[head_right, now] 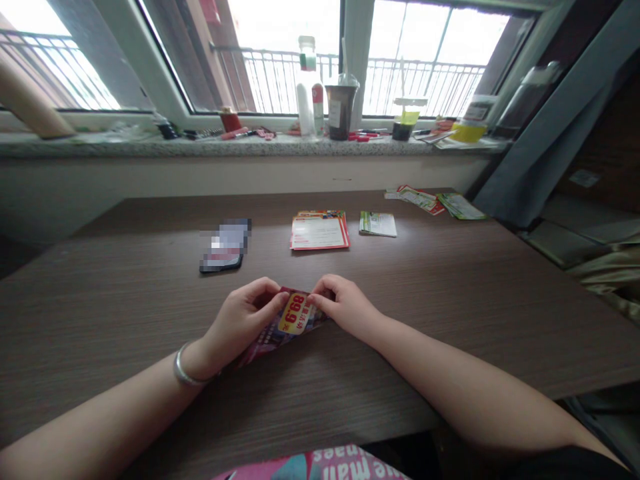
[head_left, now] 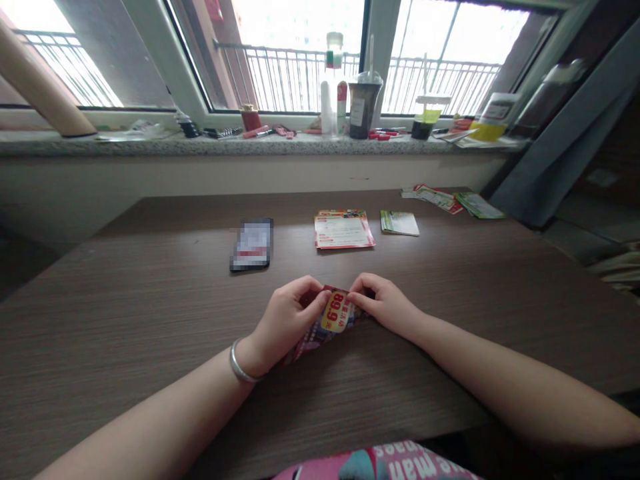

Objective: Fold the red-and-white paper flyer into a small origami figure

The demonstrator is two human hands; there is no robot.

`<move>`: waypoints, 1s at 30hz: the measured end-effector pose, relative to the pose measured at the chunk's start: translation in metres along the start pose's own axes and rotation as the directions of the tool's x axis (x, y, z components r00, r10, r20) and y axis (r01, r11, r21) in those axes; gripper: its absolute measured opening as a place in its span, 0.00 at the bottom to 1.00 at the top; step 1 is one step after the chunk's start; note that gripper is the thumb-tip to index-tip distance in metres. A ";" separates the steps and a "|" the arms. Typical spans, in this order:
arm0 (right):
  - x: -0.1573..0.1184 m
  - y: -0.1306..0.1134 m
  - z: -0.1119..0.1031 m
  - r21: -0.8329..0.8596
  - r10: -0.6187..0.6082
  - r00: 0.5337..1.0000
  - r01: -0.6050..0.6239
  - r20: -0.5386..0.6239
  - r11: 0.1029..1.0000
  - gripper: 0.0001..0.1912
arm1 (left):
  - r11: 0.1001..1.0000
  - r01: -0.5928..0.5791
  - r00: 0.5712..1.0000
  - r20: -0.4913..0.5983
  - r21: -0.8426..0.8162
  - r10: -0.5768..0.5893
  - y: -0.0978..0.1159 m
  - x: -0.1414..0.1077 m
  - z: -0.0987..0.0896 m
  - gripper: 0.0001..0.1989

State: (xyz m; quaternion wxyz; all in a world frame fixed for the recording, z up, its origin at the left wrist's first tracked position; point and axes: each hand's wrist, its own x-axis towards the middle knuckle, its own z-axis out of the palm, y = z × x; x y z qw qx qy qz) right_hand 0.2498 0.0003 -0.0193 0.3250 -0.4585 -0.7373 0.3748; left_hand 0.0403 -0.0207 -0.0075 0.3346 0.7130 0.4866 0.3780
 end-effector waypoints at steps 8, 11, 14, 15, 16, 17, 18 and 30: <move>-0.002 -0.001 0.000 -0.006 -0.010 1.000 0.010 0.026 1.000 0.07 | 0.996 0.004 1.000 0.030 -0.091 -0.001 -0.004 0.000 0.001 0.10; -0.002 -0.001 0.000 -0.019 -0.002 1.000 0.002 0.026 1.000 0.06 | 0.994 0.029 0.999 0.038 -0.101 -0.026 -0.003 0.001 0.001 0.11; -0.002 -0.001 0.001 -0.027 0.013 0.999 -0.012 0.030 1.000 0.06 | 0.992 0.039 0.999 0.032 -0.124 -0.036 -0.003 0.001 0.002 0.11; -0.002 -0.001 0.002 -0.029 0.018 0.999 -0.018 0.031 0.999 0.06 | 0.990 0.039 0.999 0.031 -0.135 -0.036 -0.004 0.001 0.003 0.11; -0.001 -0.001 0.002 -0.031 0.024 0.999 -0.023 0.031 0.999 0.06 | 0.989 0.041 0.999 0.027 -0.139 -0.037 -0.004 0.002 0.003 0.11; -0.001 0.000 0.002 -0.035 0.029 0.999 -0.028 0.029 0.999 0.06 | 0.989 0.042 0.999 0.024 -0.143 -0.039 -0.005 0.002 0.004 0.12; -0.001 0.000 0.002 -0.039 0.032 0.999 -0.031 0.026 0.999 0.06 | 0.989 0.044 0.999 0.018 -0.143 -0.041 -0.006 0.002 0.004 0.12; 0.001 0.006 -0.004 -0.144 0.041 0.999 -0.036 0.026 0.989 0.07 | 0.990 0.085 0.996 -0.030 -0.116 -0.089 -0.019 0.011 0.002 0.12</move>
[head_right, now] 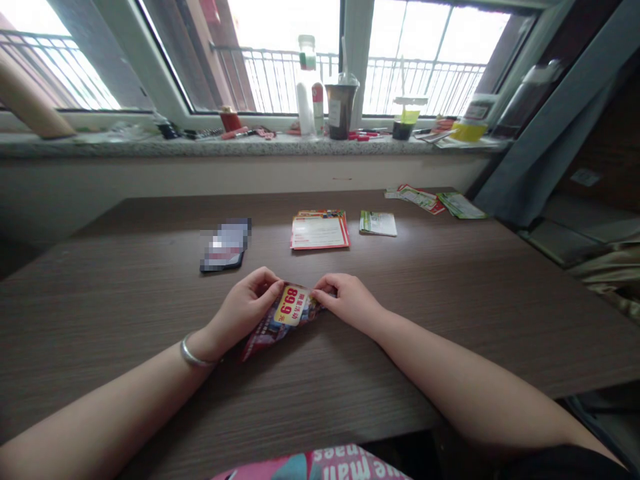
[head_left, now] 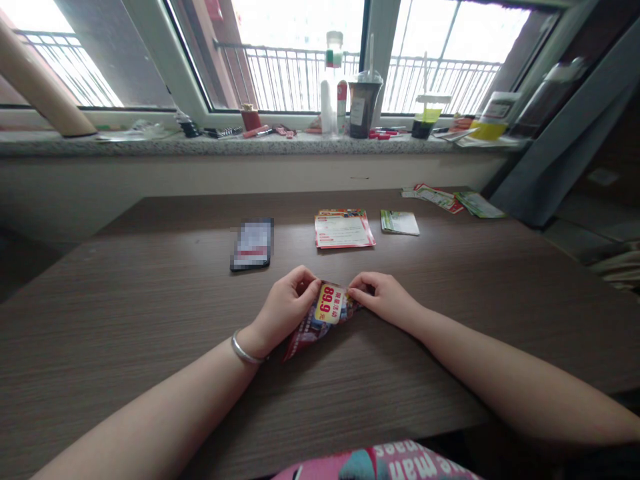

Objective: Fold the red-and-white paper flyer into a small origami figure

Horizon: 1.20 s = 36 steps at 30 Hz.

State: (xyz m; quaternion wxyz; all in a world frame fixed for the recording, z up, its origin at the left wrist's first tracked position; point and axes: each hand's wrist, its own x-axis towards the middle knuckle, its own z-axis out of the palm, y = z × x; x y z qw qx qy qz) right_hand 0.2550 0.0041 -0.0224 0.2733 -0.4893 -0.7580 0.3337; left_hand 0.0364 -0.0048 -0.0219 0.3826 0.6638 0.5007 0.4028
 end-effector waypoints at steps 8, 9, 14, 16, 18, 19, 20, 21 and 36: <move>-0.001 0.003 -0.001 -0.301 -0.273 0.962 0.254 -0.022 0.919 0.11 | 0.976 -0.008 0.998 -0.056 0.219 0.021 -0.002 0.005 -0.006 0.11; -0.002 0.003 -0.001 -0.311 -0.303 0.952 0.279 -0.031 0.908 0.13 | 0.972 -0.015 0.998 -0.051 0.237 0.028 -0.002 0.006 -0.007 0.11; -0.006 0.000 -0.002 -0.361 -0.487 0.873 0.460 0.019 0.811 0.14 | 0.963 -0.033 0.998 -0.043 0.266 0.046 -0.003 0.008 -0.007 0.11; -0.008 -0.003 -0.002 -0.384 -0.557 0.826 0.543 0.087 0.747 0.13 | 0.961 -0.041 0.998 -0.041 0.274 0.054 -0.004 0.008 -0.007 0.11; -0.011 -0.006 -0.001 -0.412 -0.592 0.792 0.594 0.150 0.691 0.14 | 0.960 -0.046 0.997 -0.042 0.278 0.060 -0.004 0.008 -0.006 0.12; -0.012 -0.007 0.000 -0.429 -0.599 0.782 0.607 0.173 0.669 0.14 | 0.959 -0.048 0.997 -0.041 0.280 0.062 -0.004 0.008 -0.006 0.12; -0.013 -0.008 0.001 -0.447 -0.602 0.775 0.615 0.190 0.650 0.15 | 0.957 -0.050 0.997 -0.040 0.285 0.064 -0.004 0.008 -0.006 0.12; -0.014 -0.009 0.001 -0.461 -0.604 0.771 0.619 0.203 0.635 0.15 | 0.955 -0.052 0.997 -0.038 0.291 0.066 -0.005 0.009 -0.006 0.12; -0.016 -0.005 0.003 -0.408 -0.545 0.797 0.603 0.260 0.686 0.22 | 0.900 -0.077 0.997 0.015 0.428 0.078 -0.006 0.011 -0.014 0.12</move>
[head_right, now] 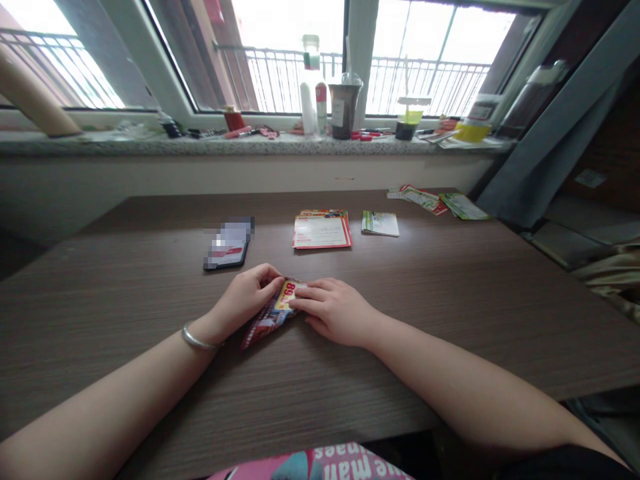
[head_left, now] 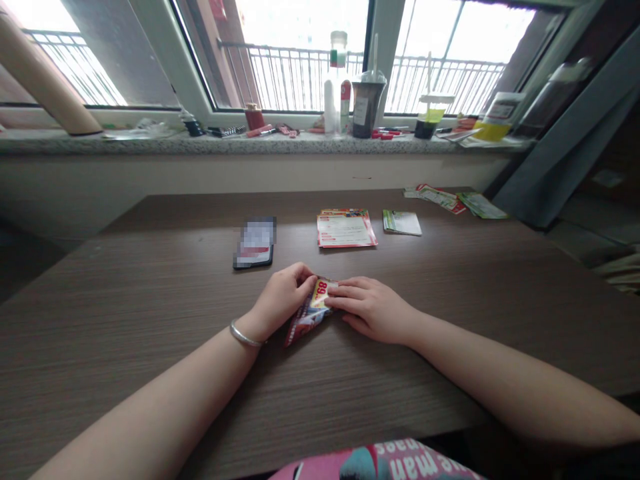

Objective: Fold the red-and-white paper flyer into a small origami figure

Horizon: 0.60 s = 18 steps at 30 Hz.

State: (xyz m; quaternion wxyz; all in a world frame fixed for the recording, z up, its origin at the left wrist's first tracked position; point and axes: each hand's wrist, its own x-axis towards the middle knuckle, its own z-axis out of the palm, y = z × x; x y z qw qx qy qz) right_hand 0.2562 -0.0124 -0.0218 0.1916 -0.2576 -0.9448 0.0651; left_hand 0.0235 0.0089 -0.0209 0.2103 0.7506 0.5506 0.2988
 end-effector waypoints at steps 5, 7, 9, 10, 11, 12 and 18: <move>0.002 0.004 -0.003 0.158 0.273 0.952 -0.251 -0.138 0.955 0.22 | 0.989 0.014 1.000 -0.019 -0.150 -0.017 -0.001 0.000 0.001 0.12; 0.003 0.008 -0.002 0.266 0.413 0.898 -0.365 -0.151 0.892 0.21 | 0.976 0.025 0.999 -0.020 -0.216 -0.030 0.000 -0.001 0.002 0.13; 0.005 0.013 -0.001 0.322 0.501 0.857 -0.444 -0.122 0.837 0.19 | 0.968 0.025 0.999 -0.015 -0.250 -0.030 0.003 -0.002 0.003 0.12; 0.005 0.015 0.000 0.347 0.527 0.843 -0.464 -0.108 0.815 0.18 | 0.966 0.019 1.000 -0.011 -0.256 -0.022 0.005 -0.002 0.003 0.12; 0.006 0.017 0.000 0.369 0.542 0.835 -0.475 -0.099 0.799 0.17 | 0.965 0.010 1.000 -0.009 -0.262 -0.013 0.006 -0.003 0.003 0.12; 0.006 0.018 0.000 0.385 0.552 0.829 -0.480 -0.097 0.788 0.16 | 0.963 0.004 1.000 -0.010 -0.268 -0.007 0.008 -0.004 0.003 0.12; 0.007 0.022 -0.002 0.447 0.614 0.789 -0.542 -0.022 0.712 0.11 | 0.930 0.013 1.000 -0.009 -0.367 -0.018 0.011 -0.006 0.005 0.11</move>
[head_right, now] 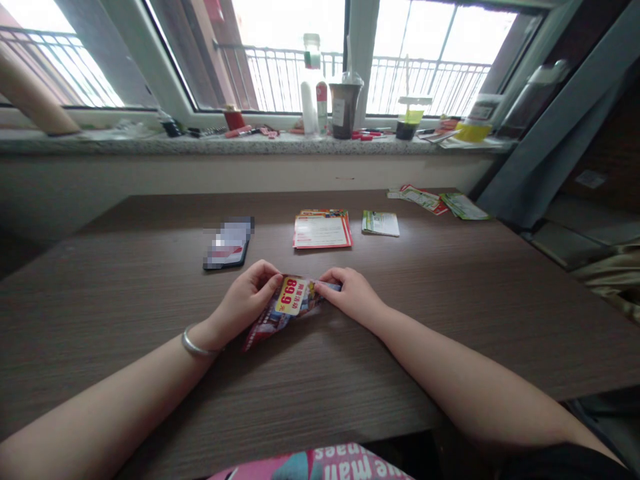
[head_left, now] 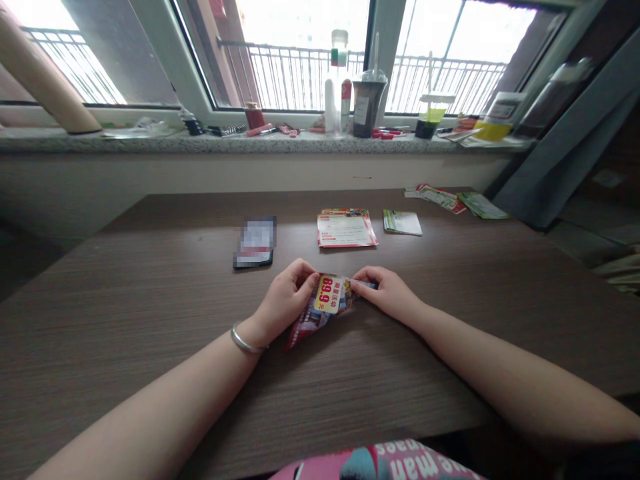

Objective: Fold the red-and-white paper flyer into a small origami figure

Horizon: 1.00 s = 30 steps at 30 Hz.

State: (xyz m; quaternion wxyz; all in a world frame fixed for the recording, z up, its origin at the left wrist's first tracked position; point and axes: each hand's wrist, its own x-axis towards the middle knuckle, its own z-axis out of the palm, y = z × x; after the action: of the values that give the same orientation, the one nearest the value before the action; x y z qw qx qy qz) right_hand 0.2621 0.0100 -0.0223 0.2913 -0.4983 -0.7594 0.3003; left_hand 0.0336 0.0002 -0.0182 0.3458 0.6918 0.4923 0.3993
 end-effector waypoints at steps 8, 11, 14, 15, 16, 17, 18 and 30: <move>-0.001 -0.002 -0.002 0.082 0.049 0.999 -0.050 0.013 0.995 0.11 | 0.999 -0.006 1.000 -0.010 0.031 0.006 0.001 -0.001 0.000 0.11; -0.001 -0.006 -0.001 0.058 0.079 0.996 -0.081 0.033 0.995 0.12 | 0.995 -0.046 0.999 -0.010 0.086 0.047 0.004 -0.002 0.000 0.10; 0.000 -0.007 0.001 0.076 0.137 0.988 -0.142 0.071 0.987 0.13 | 0.991 -0.070 0.998 0.010 0.113 0.070 0.005 -0.003 0.000 0.09; 0.000 -0.007 0.001 0.092 0.155 0.984 -0.163 0.087 0.982 0.13 | 0.992 -0.070 0.997 0.019 0.109 0.068 0.004 -0.004 0.000 0.09; 0.001 -0.006 0.001 0.115 0.165 0.981 -0.176 0.103 0.978 0.13 | 0.993 -0.066 0.998 0.027 0.100 0.064 0.004 -0.004 0.000 0.09; 0.001 -0.005 0.002 0.138 0.167 0.979 -0.183 0.118 0.974 0.13 | 0.994 -0.061 0.998 0.033 0.089 0.058 0.003 -0.004 0.000 0.09; 0.002 -0.004 0.002 0.159 0.164 0.978 -0.184 0.129 0.970 0.14 | 0.996 -0.056 0.998 0.037 0.076 0.053 0.003 -0.004 0.000 0.10; 0.003 -0.007 0.002 0.098 0.165 0.977 -0.179 0.134 0.979 0.16 | 0.995 -0.043 0.998 0.045 0.086 0.039 0.004 -0.003 0.004 0.09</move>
State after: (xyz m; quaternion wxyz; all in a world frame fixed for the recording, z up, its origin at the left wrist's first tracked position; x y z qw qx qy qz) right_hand 0.2555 0.0101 -0.0178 0.2429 -0.5258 -0.7125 0.3961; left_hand 0.0383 -0.0046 -0.0170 0.3179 0.7245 0.4873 0.3694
